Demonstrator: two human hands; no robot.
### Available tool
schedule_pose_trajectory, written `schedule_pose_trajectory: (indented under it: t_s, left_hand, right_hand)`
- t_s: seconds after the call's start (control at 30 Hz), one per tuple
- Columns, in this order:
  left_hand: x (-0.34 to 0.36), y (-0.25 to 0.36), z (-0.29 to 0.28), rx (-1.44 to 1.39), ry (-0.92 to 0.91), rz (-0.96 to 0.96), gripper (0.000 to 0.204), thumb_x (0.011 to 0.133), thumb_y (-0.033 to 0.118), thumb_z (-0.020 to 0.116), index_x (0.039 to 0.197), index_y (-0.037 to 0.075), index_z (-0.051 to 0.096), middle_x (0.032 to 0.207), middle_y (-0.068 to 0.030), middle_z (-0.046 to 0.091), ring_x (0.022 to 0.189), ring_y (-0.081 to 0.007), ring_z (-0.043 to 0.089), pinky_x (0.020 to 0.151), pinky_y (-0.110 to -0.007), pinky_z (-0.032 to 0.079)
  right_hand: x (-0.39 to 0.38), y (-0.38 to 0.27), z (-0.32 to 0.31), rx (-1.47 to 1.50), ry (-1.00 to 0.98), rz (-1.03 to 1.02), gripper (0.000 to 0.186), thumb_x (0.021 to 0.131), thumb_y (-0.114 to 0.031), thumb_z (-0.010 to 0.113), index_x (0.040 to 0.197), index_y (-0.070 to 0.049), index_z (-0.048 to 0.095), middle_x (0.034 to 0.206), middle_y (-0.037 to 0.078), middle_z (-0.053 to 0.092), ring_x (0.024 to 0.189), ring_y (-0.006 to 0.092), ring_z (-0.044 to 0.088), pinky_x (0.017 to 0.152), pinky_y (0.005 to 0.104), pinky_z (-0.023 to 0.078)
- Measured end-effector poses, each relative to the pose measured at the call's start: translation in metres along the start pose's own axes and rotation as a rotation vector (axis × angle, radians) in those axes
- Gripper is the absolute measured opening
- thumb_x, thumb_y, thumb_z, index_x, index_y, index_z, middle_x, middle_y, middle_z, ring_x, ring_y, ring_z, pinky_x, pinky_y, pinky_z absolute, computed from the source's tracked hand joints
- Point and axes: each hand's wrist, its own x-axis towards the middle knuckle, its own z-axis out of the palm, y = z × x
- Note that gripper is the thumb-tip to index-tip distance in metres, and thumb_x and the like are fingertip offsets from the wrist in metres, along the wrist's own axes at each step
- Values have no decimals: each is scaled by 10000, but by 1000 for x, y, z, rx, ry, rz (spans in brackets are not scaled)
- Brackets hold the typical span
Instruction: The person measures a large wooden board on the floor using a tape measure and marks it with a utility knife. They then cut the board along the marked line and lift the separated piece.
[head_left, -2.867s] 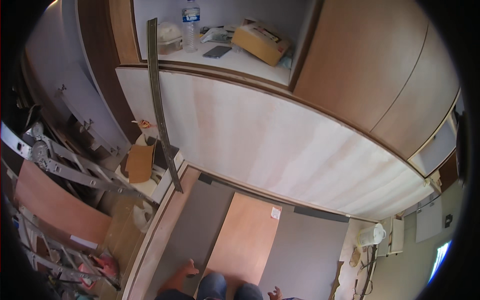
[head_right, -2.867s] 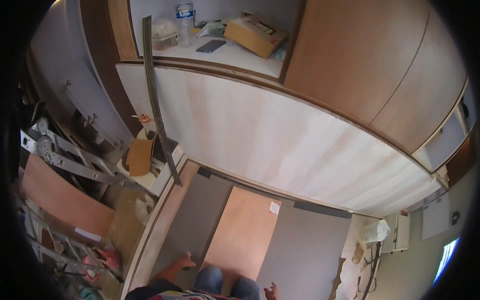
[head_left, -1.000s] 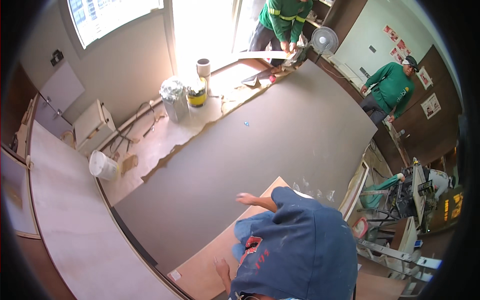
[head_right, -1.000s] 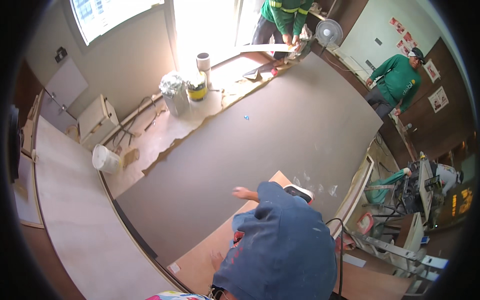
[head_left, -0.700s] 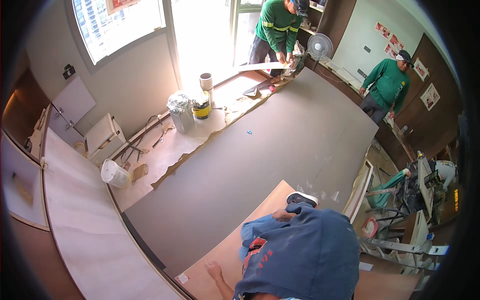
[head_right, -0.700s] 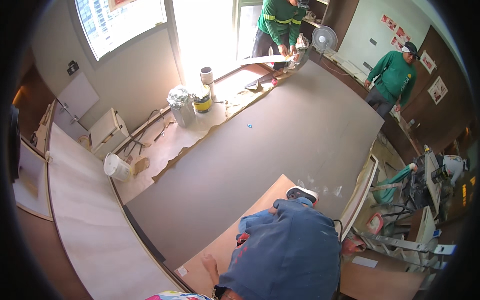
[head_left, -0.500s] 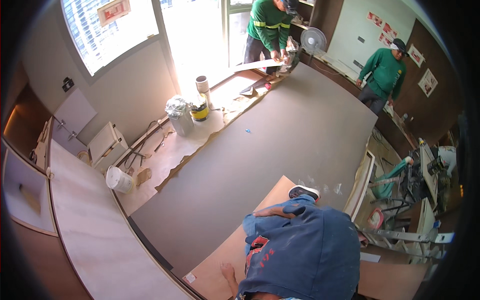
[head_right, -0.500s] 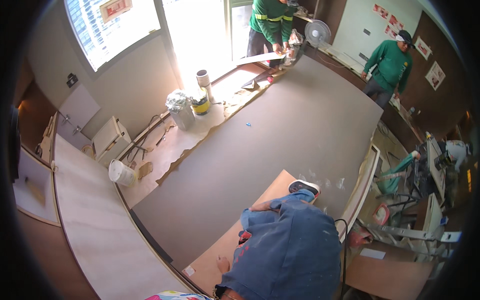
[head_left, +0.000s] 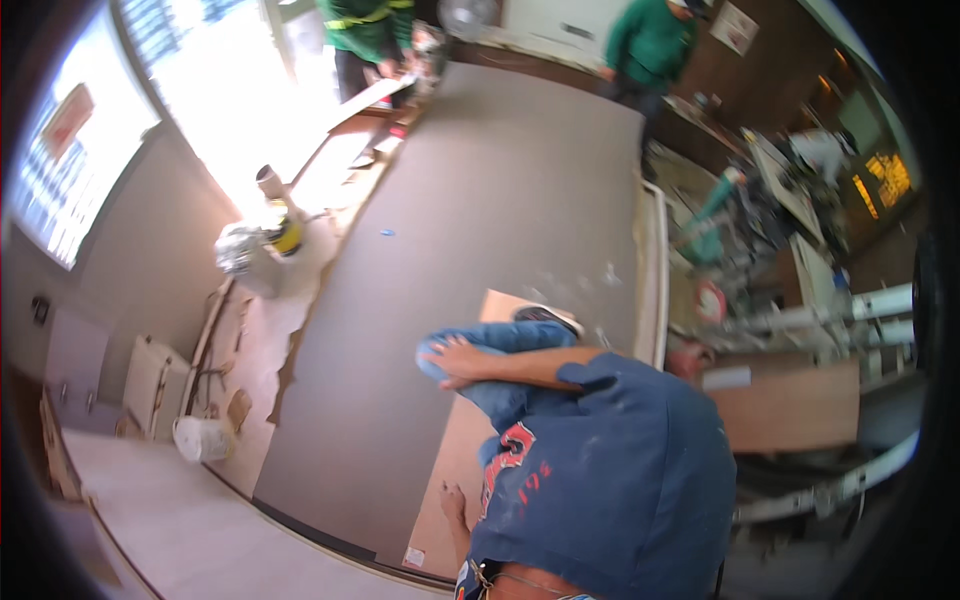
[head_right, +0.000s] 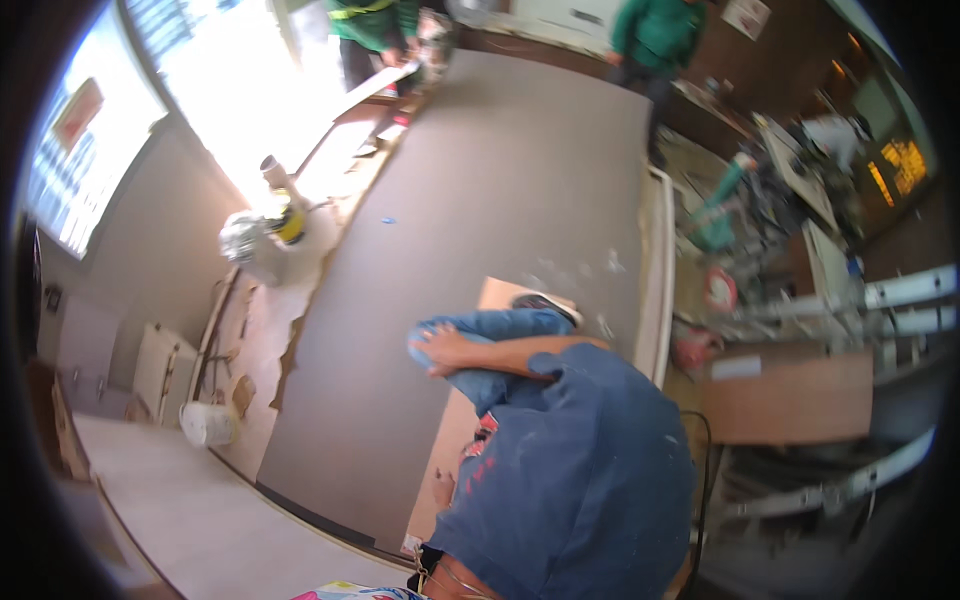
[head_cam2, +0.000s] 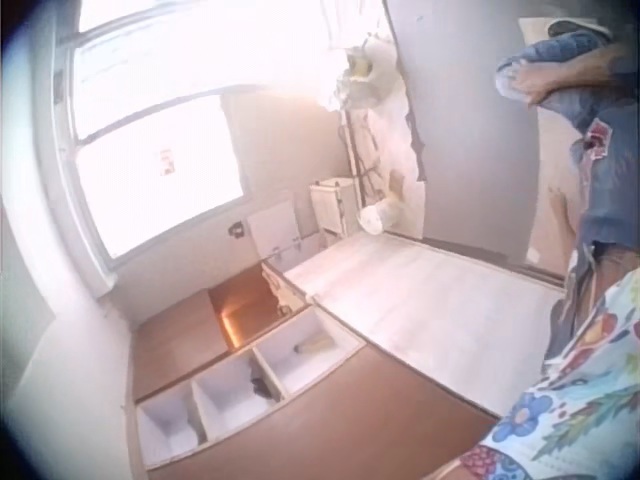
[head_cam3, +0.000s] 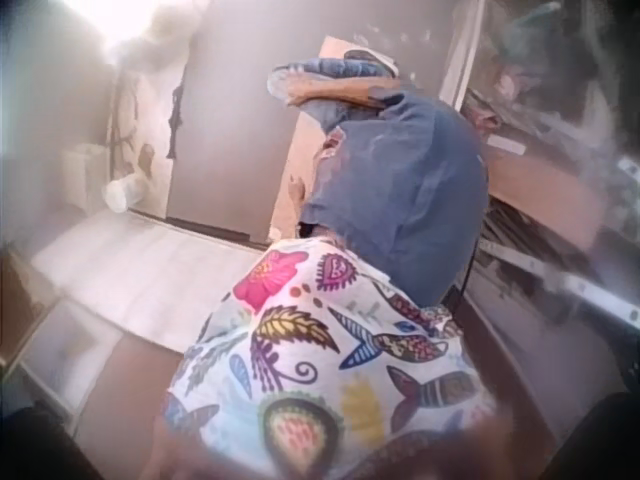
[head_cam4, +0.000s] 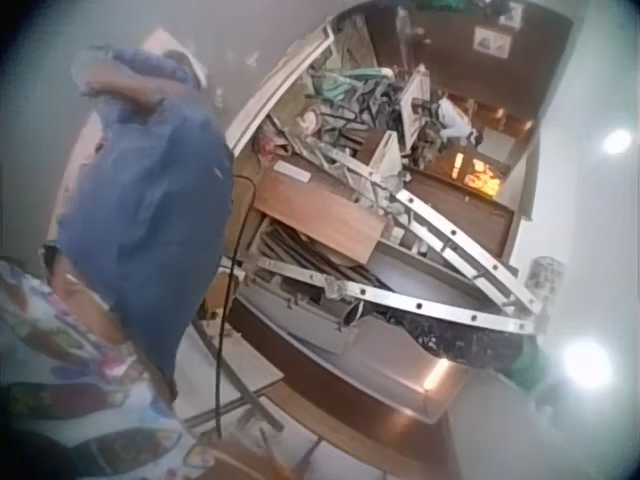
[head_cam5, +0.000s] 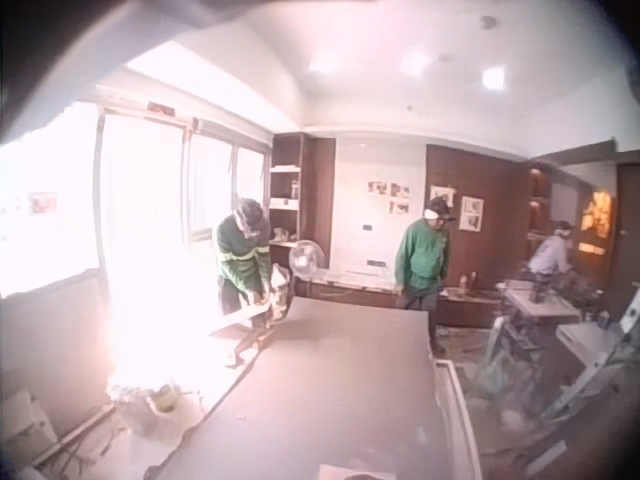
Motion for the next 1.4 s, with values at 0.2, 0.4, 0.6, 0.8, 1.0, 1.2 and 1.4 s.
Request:
schedule_pose_trajectory:
  t_s: [0.2,0.4,0.6,0.8,1.0,1.2,1.4]
  left_hand:
    - [55,11,-14,-58,42,181,504,891,190,549,1316,-54,436,1255,-268,517,1125,-356,554,925,-398,460]
    - [64,50,0,-15,-40,97,499,891,201,558,1311,-41,443,1287,-271,486,1067,-355,586,879,-399,494]
    - [5,85,35,-28,-63,-36,486,878,241,550,1279,-28,491,1198,-278,548,966,-356,625,838,-402,508]
    - [-46,166,31,80,-65,-151,491,871,251,564,1278,-17,497,1149,-282,566,946,-356,628,829,-406,503]
    - [-12,333,-69,-6,138,64,449,881,218,553,1255,-24,498,1145,-272,558,959,-388,608,822,-433,490]
    - [-46,457,-160,42,100,261,412,893,177,544,1238,-44,505,1173,-240,576,1029,-337,603,856,-392,495]
    - [-120,498,-220,82,-58,169,419,897,215,544,1246,-15,519,1110,-203,631,937,-274,644,810,-344,509]
  right_hand:
    - [0,2,-64,-197,225,-39,736,672,-351,748,1320,-131,477,1392,204,389,1286,478,334,993,627,325]
    - [15,31,-71,-155,69,-87,679,702,-314,743,1304,-123,492,1391,194,387,1291,471,328,990,615,343]
    - [23,71,-82,35,72,-147,667,708,-302,761,1297,-137,493,1382,170,395,1290,439,346,981,577,378]
    - [42,104,-108,205,-79,-164,634,709,-313,762,1274,-149,525,1371,144,410,1294,410,359,976,558,394]
    - [22,151,-148,299,-148,-60,591,727,-361,727,1255,-164,547,1365,126,421,1254,380,403,954,547,416]
    - [-20,157,-163,253,-283,72,555,765,-422,630,1247,-159,552,1354,129,442,1208,368,449,914,565,433]
    - [-74,160,-190,558,-487,256,506,770,-315,588,1234,-115,580,1287,193,530,1171,396,517,962,531,424]
